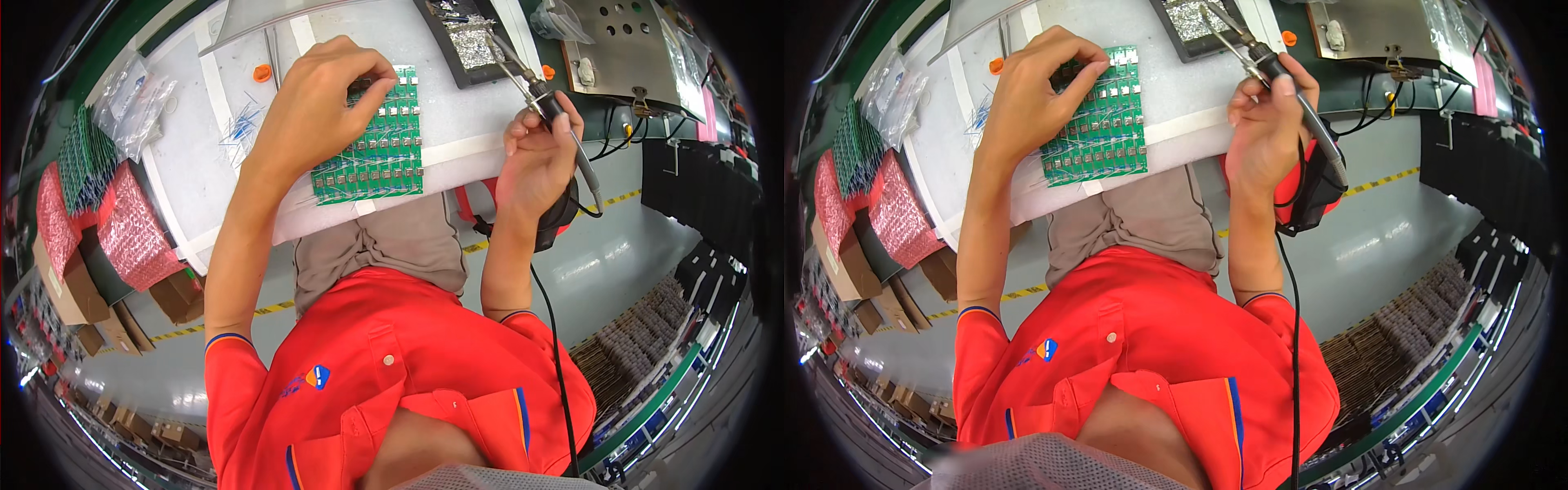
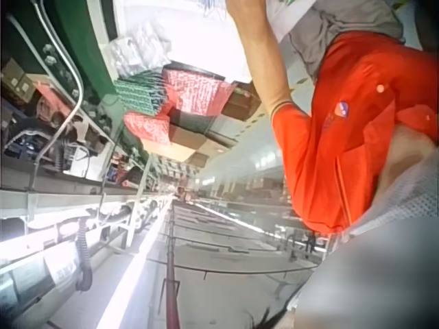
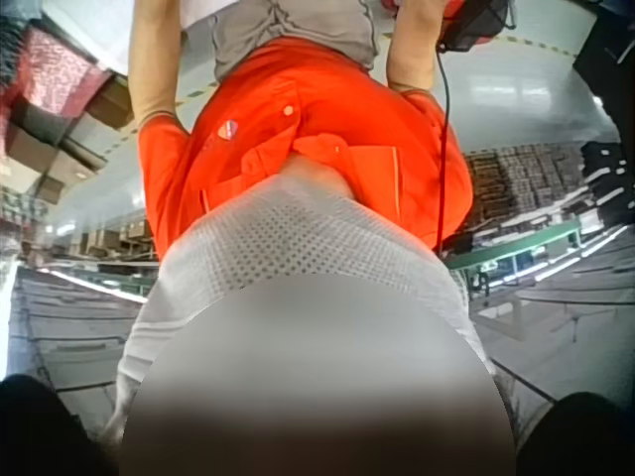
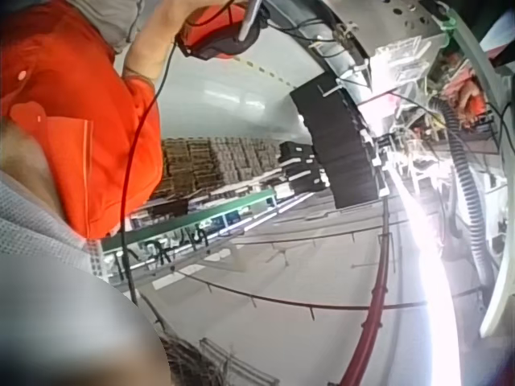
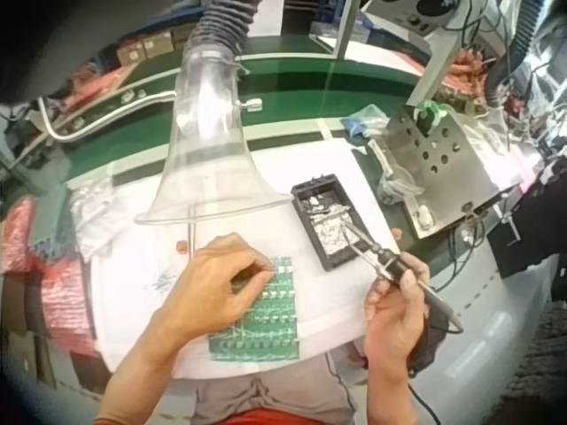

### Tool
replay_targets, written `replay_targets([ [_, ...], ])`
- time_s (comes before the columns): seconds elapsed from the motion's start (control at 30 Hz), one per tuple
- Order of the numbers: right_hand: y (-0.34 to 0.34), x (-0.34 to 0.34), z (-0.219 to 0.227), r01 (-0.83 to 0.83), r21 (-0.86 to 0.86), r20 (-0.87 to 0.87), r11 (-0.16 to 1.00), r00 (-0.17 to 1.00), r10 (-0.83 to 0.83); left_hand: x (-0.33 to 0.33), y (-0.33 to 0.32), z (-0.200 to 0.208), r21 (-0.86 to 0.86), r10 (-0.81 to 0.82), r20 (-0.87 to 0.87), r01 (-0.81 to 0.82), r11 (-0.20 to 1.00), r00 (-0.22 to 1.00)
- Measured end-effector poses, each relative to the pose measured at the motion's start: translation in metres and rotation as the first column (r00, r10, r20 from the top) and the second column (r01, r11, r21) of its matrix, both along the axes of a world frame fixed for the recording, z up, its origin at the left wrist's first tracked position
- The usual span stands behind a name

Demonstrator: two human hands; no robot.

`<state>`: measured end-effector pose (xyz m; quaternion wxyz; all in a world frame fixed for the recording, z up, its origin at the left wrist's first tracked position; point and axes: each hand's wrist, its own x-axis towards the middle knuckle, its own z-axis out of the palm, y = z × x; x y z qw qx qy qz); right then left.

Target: Soldering components onto multiple small green PCBs at an assembly workbench.

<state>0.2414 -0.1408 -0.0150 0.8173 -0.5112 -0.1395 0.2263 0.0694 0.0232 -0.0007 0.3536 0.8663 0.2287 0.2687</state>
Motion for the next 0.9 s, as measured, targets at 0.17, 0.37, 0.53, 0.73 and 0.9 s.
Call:
replay_targets([
  [0.17,0.011,-0.011,-0.002,-0.030,-0.020,0.219,0.999,0.975,0.034,-0.002,0.001,-0.003,0.053,-0.073,-0.023,0.074,0.996,0.997],
  [0.37,0.027,-0.013,-0.005,-0.018,-0.038,0.354,0.999,0.935,0.030,0.000,-0.001,-0.005,0.002,-0.080,0.020,0.080,0.997,0.997],
  [0.53,0.025,-0.008,-0.024,-0.008,-0.010,0.364,1.000,0.932,0.011,0.002,0.002,-0.008,0.104,-0.097,0.066,0.090,0.991,0.993],
  [0.73,0.024,-0.010,-0.026,0.055,-0.027,0.372,0.998,0.927,-0.042,0.001,0.004,-0.012,0.133,-0.028,0.060,0.019,0.991,0.998],
  [0.9,0.025,-0.011,-0.023,0.075,0.019,0.342,0.997,0.937,-0.077,0.001,0.006,-0.014,0.105,0.023,0.057,-0.029,0.994,0.998],
])
